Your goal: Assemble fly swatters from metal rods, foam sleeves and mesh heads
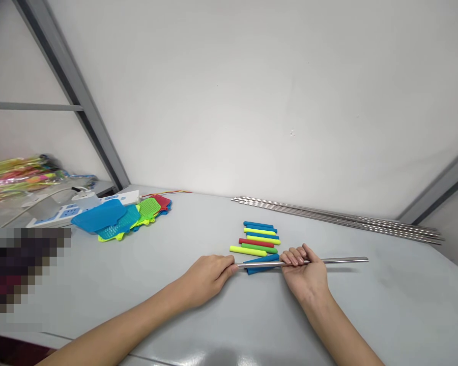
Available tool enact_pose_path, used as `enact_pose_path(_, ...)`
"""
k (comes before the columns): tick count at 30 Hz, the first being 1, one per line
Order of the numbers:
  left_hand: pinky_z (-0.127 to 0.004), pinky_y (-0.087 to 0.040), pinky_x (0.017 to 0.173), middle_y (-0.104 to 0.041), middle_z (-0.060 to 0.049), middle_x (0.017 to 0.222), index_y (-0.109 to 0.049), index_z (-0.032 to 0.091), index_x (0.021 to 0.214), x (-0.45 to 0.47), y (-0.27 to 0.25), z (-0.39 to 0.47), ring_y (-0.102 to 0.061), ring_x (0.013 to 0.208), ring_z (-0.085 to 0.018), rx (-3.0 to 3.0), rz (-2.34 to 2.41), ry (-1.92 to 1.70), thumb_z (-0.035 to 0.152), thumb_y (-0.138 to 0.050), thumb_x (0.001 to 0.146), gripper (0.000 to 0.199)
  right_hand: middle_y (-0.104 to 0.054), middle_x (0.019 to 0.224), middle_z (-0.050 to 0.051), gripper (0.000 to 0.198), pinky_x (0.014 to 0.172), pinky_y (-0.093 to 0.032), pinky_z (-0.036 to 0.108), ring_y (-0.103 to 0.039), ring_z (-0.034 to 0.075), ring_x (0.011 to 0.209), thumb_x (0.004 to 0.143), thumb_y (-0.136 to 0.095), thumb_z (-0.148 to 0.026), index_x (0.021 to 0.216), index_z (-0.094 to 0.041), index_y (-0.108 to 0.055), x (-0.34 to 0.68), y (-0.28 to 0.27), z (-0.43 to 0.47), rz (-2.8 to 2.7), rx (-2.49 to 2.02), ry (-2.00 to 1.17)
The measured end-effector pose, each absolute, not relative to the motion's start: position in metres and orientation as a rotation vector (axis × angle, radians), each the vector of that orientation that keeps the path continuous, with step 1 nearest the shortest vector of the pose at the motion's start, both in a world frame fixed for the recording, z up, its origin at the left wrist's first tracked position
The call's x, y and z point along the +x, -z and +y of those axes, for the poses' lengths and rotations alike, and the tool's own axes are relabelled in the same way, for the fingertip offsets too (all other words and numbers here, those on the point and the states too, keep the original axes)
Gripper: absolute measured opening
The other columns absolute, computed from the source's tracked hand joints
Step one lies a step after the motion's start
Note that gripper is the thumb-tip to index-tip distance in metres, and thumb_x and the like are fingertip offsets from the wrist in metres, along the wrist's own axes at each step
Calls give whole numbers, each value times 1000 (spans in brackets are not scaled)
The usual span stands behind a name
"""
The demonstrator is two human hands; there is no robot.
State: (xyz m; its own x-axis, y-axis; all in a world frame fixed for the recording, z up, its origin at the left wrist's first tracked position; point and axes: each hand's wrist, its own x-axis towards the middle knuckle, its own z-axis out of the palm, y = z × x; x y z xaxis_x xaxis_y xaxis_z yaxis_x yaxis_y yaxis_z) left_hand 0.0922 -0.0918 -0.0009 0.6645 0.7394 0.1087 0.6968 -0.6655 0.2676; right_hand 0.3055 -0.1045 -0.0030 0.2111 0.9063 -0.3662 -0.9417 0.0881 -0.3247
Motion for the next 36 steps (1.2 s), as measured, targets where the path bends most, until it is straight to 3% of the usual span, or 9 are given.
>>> enact_pose_path(17, -23, -26, 49, -51, 1, 61, -43, 19, 72, 95, 3, -98, -45, 52, -12, 2669, 1199, -259, 37, -9, 87, 41, -10, 45, -7, 34, 35, -20, 21, -13, 8, 38, 74, -45, -17, 52, -18, -19, 298, -3, -111, -133, -463, -1313)
enact_pose_path(36, -23, -23, 47, -50, 0, 56, -42, 19, 67, 100, -3, -99, -45, 50, -13, 2645, 1229, -194, 36, -7, 86, 43, -10, 44, -7, 37, 35, -18, 21, -12, 7, 38, 74, -48, -20, 53, -18, -17, 294, -2, -112, -169, -513, -1297)
